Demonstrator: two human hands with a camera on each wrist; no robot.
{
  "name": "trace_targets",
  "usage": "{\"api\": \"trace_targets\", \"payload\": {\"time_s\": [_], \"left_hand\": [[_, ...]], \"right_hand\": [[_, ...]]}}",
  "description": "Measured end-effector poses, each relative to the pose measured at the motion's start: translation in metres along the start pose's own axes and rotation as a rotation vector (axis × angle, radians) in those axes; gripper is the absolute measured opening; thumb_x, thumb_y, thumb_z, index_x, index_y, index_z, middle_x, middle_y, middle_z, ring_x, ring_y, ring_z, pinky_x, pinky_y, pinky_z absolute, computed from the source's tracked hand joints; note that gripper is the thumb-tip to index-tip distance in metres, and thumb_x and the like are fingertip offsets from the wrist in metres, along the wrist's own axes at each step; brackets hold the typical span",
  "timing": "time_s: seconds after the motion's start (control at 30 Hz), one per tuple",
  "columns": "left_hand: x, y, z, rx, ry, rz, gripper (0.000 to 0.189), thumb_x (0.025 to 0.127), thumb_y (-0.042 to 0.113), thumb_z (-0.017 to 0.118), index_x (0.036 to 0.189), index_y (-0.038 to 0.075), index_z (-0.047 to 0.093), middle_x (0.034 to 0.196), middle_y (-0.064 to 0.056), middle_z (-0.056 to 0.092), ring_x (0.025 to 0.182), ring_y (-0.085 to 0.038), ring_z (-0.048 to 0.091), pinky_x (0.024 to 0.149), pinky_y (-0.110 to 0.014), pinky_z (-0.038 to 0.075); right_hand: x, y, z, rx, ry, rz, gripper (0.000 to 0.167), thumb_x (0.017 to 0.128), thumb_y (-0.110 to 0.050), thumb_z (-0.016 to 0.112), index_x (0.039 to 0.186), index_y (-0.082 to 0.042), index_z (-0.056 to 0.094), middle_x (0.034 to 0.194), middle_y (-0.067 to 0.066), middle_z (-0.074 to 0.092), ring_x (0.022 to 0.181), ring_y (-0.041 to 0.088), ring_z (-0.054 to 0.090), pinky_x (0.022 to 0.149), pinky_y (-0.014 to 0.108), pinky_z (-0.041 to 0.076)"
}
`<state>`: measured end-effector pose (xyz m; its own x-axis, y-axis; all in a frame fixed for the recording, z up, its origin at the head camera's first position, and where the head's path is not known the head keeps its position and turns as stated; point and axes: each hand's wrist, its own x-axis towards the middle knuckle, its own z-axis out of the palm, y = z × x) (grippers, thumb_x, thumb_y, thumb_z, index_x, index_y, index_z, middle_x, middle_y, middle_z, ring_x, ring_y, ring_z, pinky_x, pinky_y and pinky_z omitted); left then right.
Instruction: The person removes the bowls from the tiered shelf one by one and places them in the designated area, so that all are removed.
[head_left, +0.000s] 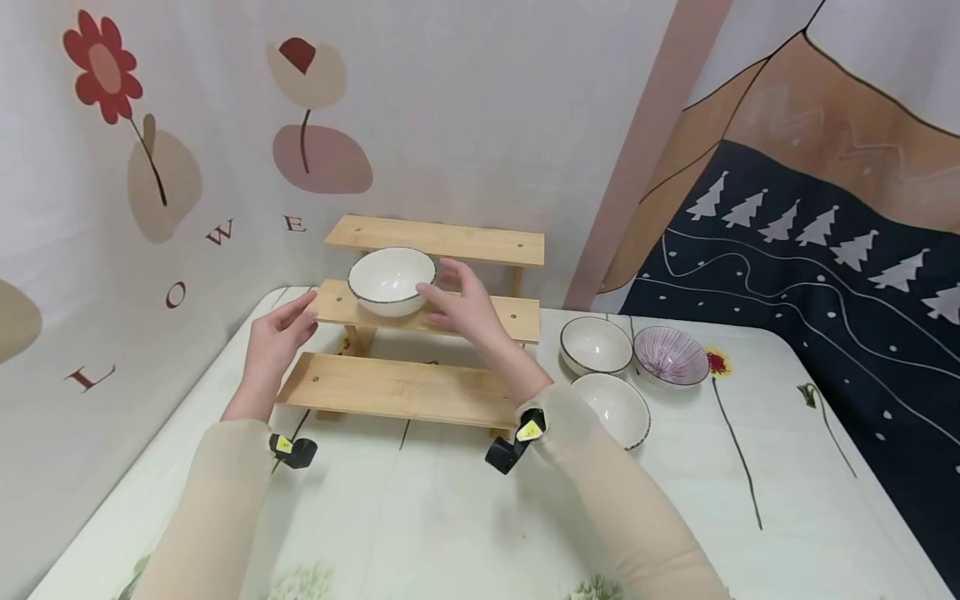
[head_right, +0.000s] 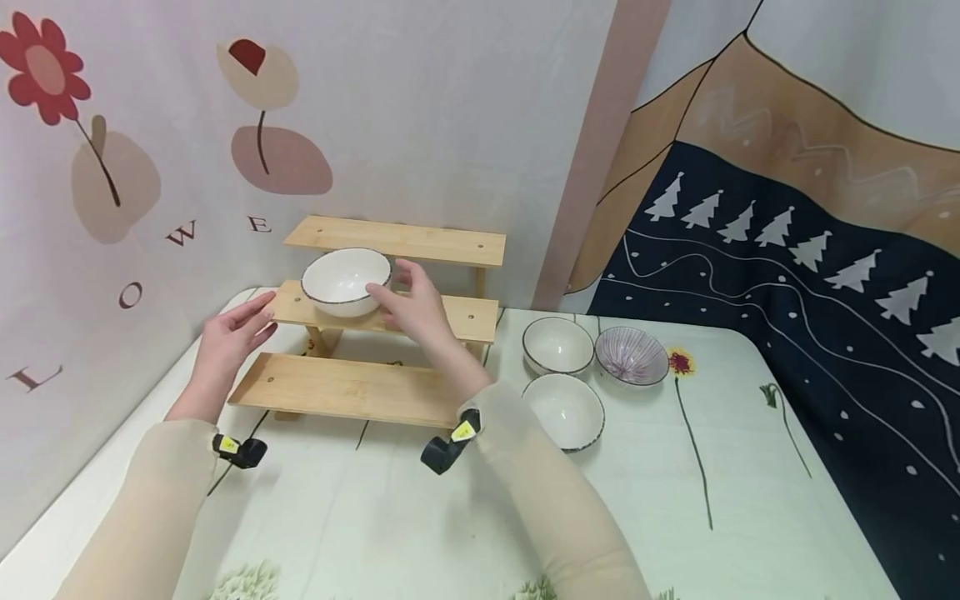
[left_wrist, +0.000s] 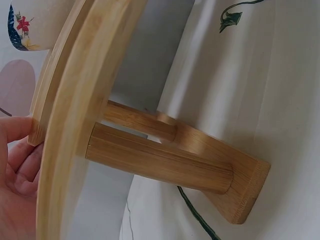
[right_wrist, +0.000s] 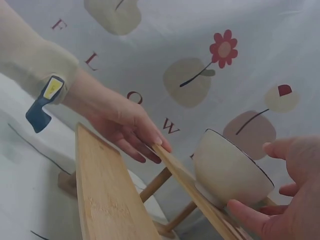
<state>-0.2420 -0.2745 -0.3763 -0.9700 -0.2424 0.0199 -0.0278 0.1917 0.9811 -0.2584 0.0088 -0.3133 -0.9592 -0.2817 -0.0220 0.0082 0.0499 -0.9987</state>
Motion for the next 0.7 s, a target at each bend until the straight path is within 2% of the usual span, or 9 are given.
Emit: {"api": "trace_targets", "payload": {"time_s": [0.1,0.23,0.37,0.5,0.6,0.7], "left_hand": [[-0.001,0.0,-0.001,-0.038,0.004,-0.005,0.053,0.1,0.025,0.06,0.148,0.007,0.046,0.156,-0.021,0.037,0.095,0.017,0.059,0.09,-0.005,0.051],[-0.001,0.0,-0.001,-0.03,0.007,-0.007,0.053,0.1,0.026,0.06,0.148,0.007,0.046,0.156,-0.019,0.037,0.1,0.015,0.06,0.09,-0.004,0.051],[-0.002,0.002,0.0,-0.032,-0.002,0.001,0.054,0.1,0.026,0.06,0.148,0.006,0.045,0.157,-0.016,0.036,0.109,0.012,0.06,0.092,-0.004,0.051],[-0.002,0.002,0.001,-0.032,-0.002,0.0,0.053,0.1,0.025,0.06,0.148,0.006,0.045,0.157,-0.016,0.036,0.106,0.013,0.06,0.093,-0.005,0.051],[-0.002,0.001,0.001,-0.021,0.0,-0.005,0.053,0.101,0.026,0.059,0.148,0.007,0.045,0.157,-0.017,0.037,0.106,0.013,0.06,0.093,-0.005,0.051],[-0.003,0.001,-0.002,0.011,0.0,-0.007,0.053,0.101,0.028,0.058,0.149,0.009,0.044,0.157,-0.016,0.037,0.117,0.005,0.061,0.094,-0.006,0.051]], "right_hand": [[0.004,-0.001,0.005,0.016,0.007,0.025,0.068,0.097,-0.022,0.066,0.155,-0.014,0.031,0.155,0.018,0.039,0.127,0.034,0.059,0.095,0.036,0.063],[0.008,-0.002,0.01,0.038,0.001,0.051,0.068,0.099,-0.022,0.063,0.157,-0.012,0.028,0.153,0.02,0.044,0.126,0.034,0.06,0.095,0.039,0.063],[0.012,0.0,0.012,0.055,0.001,0.067,0.066,0.101,-0.023,0.06,0.156,-0.012,0.028,0.149,0.02,0.049,0.121,0.034,0.064,0.091,0.035,0.064],[0.015,0.001,0.013,0.1,0.002,0.1,0.065,0.101,-0.018,0.059,0.157,-0.013,0.027,0.147,0.02,0.051,0.116,0.035,0.067,0.086,0.032,0.065],[0.017,0.001,0.013,0.127,0.008,0.124,0.064,0.101,-0.015,0.059,0.156,-0.014,0.027,0.146,0.02,0.052,0.104,0.029,0.071,0.08,0.029,0.067],[0.016,-0.001,0.016,0.144,0.018,0.133,0.063,0.1,-0.013,0.059,0.155,-0.014,0.029,0.144,0.02,0.053,0.088,0.021,0.07,0.074,0.026,0.067]]}}
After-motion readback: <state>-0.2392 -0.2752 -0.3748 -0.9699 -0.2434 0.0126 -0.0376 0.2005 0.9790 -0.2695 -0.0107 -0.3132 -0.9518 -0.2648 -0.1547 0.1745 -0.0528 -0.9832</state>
